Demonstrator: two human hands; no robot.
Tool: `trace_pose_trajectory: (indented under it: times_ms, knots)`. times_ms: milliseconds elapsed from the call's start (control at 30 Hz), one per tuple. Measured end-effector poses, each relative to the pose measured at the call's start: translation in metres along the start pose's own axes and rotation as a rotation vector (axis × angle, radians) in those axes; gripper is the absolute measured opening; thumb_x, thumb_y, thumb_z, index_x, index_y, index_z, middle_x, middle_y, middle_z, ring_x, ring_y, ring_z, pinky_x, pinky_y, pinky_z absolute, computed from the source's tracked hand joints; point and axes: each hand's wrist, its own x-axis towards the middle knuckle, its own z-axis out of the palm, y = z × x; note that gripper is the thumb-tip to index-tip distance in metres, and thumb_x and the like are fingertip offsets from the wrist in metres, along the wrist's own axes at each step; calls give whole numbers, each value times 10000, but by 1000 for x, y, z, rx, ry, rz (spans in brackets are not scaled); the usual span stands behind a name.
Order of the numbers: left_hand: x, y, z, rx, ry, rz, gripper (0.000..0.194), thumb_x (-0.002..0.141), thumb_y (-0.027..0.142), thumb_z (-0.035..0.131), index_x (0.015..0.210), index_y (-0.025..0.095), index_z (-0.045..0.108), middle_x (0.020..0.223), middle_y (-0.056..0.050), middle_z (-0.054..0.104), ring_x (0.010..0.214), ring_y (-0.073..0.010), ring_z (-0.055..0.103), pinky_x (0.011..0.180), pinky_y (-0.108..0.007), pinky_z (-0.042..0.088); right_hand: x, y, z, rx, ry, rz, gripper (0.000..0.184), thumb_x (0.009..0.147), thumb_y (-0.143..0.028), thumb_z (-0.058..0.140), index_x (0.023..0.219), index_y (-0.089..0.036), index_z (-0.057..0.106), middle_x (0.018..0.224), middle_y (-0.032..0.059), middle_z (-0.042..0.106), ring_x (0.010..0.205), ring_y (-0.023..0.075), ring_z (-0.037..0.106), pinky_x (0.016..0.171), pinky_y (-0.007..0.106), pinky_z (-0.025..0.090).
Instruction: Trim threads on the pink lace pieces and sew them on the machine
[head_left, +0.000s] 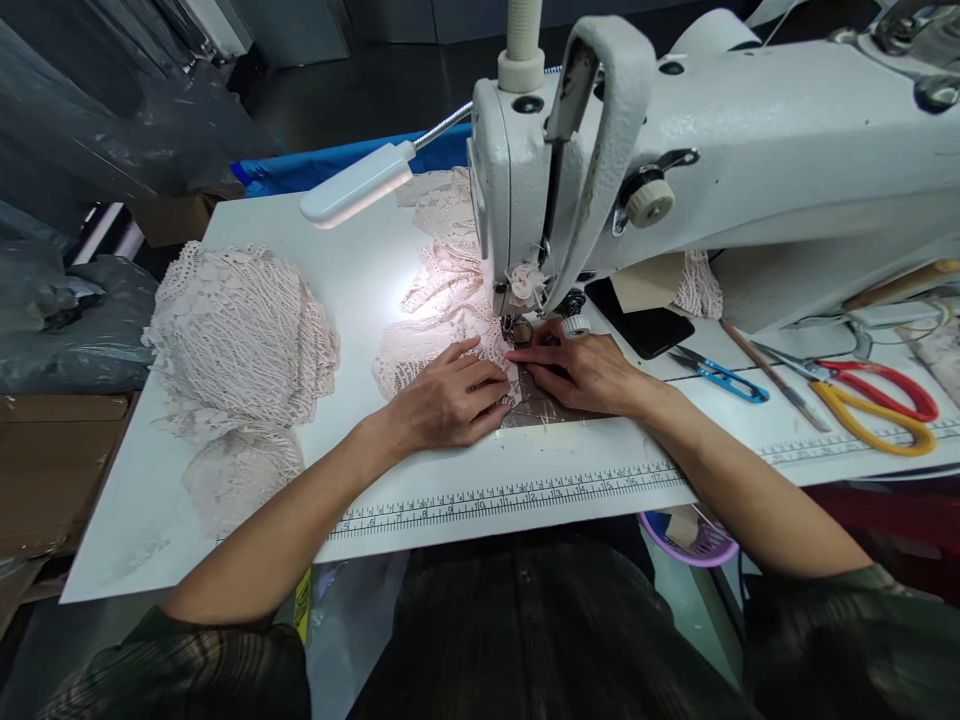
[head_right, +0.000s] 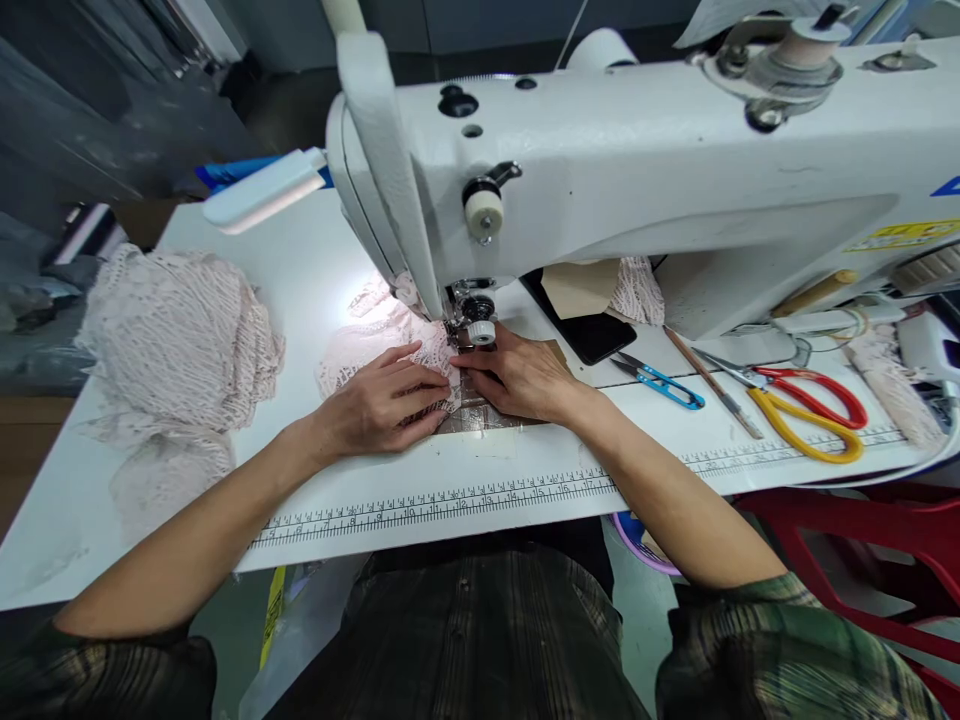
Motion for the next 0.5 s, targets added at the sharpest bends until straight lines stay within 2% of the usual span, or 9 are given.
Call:
trace_pose_trajectory:
  times_ms: [267,367,500]
  knots:
    - [-2,1,-3,2,-33,35,226,899,281,517,966,173,704,960,-54,710,857,-165,671,1101,-484,381,0,-1,-1,39,20,-12,372,928,-343,475,1270,-376,618,1141,59,572,746,151,551,572,265,351]
    - [-1,4,-5,16,-32,32,232,885,295,516,938,171,705,928,-61,707,865,-185,656,1066,-496,393,0,-1,-2,64,12,-71,366,902,-315,505,1236,-364,647,1113,55,573,730,134,541,598,264,367]
    - [2,4,-6,41,-65,36,249,883,305,510,937,156,702,901,-77,698,826,-189,635,960,-438,458,0,0,-2,75,17,-100,364,877,-277,527,1203,-353,671,1083,56,576,754,139,551,633,270,393]
